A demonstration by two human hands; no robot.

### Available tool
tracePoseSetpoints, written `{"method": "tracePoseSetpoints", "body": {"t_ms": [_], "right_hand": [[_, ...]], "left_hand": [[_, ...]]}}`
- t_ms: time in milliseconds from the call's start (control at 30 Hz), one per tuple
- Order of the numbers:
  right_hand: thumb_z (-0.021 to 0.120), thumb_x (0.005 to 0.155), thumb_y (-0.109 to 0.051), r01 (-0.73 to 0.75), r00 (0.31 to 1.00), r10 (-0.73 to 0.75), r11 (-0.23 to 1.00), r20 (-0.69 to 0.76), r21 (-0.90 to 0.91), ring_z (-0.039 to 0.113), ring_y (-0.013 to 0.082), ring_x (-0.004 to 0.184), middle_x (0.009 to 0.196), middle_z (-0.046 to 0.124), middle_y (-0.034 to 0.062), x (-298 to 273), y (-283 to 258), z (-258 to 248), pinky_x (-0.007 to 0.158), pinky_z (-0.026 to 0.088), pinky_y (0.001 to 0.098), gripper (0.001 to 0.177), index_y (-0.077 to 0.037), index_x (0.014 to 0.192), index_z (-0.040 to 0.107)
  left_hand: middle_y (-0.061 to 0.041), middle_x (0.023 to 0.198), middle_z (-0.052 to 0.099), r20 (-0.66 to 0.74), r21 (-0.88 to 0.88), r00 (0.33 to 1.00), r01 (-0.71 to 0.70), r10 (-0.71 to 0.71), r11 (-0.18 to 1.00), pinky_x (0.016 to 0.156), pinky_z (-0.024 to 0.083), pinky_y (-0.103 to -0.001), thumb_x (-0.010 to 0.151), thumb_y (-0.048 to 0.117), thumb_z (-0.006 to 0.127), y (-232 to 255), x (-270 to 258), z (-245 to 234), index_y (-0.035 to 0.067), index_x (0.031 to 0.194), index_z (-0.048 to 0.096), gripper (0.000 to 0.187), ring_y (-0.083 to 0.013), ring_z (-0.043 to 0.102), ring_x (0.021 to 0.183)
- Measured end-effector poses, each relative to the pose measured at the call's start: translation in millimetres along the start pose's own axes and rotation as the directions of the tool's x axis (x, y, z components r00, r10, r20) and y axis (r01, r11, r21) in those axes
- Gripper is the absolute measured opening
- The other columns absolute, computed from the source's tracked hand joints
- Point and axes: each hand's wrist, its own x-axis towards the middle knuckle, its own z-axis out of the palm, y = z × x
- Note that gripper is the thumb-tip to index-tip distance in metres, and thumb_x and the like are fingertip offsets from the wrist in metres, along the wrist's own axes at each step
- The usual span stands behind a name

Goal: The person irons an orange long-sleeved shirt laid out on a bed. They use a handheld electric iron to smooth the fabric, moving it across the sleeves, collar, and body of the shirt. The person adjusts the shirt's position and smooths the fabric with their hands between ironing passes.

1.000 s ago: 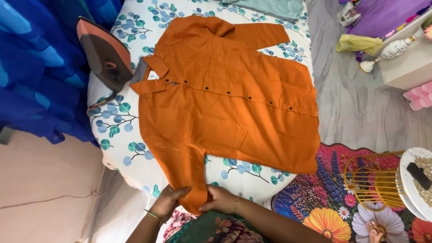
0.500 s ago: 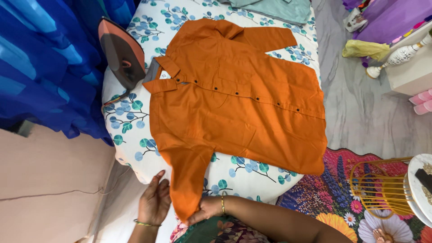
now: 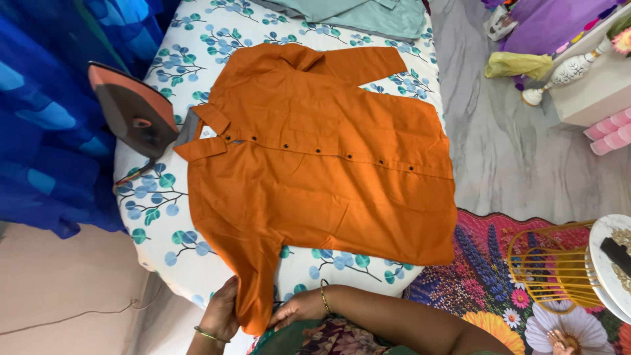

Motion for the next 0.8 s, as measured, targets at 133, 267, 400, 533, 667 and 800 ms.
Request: {"method": "tracePoseSetpoints", "body": {"t_ms": [133,267,400,533,667,800], "right_hand": [[0.058,0.105,-0.035,0.045,0.990,-0.043,0.999,-0.131,0.017,0.059,0.0172,0.128,0.139,0.066,0.0068,-34.5,14.3,-12.5,0.111,0.043,0.0321,0.045,-0.010,0.143,0.061],[0.068,0.097,-0.031,-0.035,0.832,0.070,0.997,-0.551,0.074,0.070,0.0150,0.112,0.122,0.073,0.0056,-85.3,35.3,-22.5,0.099,0.055,0.0300,0.038,-0.011,0.129,0.066],[0.079,0.085,-0.022,-0.082,0.453,0.121,0.992,-0.883,0.094,0.074,0.0158,0.091,0.101,0.074,0.0047,-141.5,62.3,-38.0,0.081,0.061,0.0302,0.026,-0.009,0.106,0.072],[0.080,0.076,-0.018,-0.373,0.244,-0.243,0.870,-0.939,-0.322,0.065,0.0291,0.095,0.100,0.067,0.0097,-194.5,72.7,-42.3,0.081,0.054,0.0397,0.029,-0.008,0.102,0.069],[0.078,0.075,-0.026,-0.568,0.183,-0.323,0.736,-0.929,-0.368,0.059,0.0350,0.096,0.102,0.064,0.0118,-212.9,82.0,-25.7,0.085,0.047,0.0472,0.034,-0.006,0.102,0.068],[0.073,0.079,-0.026,-0.666,0.093,-0.459,0.631,-0.883,-0.398,0.060,0.0328,0.097,0.102,0.063,0.0109,-216.5,93.1,-7.7,0.087,0.046,0.0463,0.030,-0.008,0.102,0.067]], "left_hand": [[-0.016,0.121,0.069,-0.030,0.103,0.999,0.021,-0.018,0.994,0.087,0.060,-0.041,0.096,0.016,0.056,1.2,11.7,-21.4,-0.004,0.136,0.054,0.045,-0.0239,0.071,0.100],[-0.015,0.116,0.070,-0.322,0.438,0.935,0.007,0.150,0.899,0.073,0.052,-0.039,0.102,0.022,0.055,-8.0,29.6,-63.4,0.012,0.140,0.064,0.040,-0.0246,0.060,0.085],[-0.017,0.116,0.075,-0.398,0.916,0.704,0.334,0.588,0.220,0.093,0.055,-0.046,0.093,0.043,0.067,32.9,-11.7,-123.8,0.012,0.125,0.072,0.045,-0.0358,0.070,0.108],[-0.015,0.121,0.074,-0.430,0.856,0.665,0.516,0.611,0.040,0.097,0.052,-0.047,0.091,0.047,0.066,53.9,-39.0,-151.5,0.013,0.124,0.074,0.048,-0.0365,0.068,0.113],[-0.017,0.121,0.075,-0.356,0.922,0.617,0.353,0.702,0.157,0.100,0.051,-0.047,0.091,0.052,0.067,86.9,-12.8,-148.3,0.010,0.127,0.073,0.055,-0.0374,0.068,0.116],[-0.021,0.118,0.073,-0.353,0.914,0.597,0.056,0.720,0.402,0.094,0.050,-0.043,0.091,0.051,0.069,107.3,41.8,-116.1,0.000,0.129,0.066,0.064,-0.0332,0.068,0.109]]}}
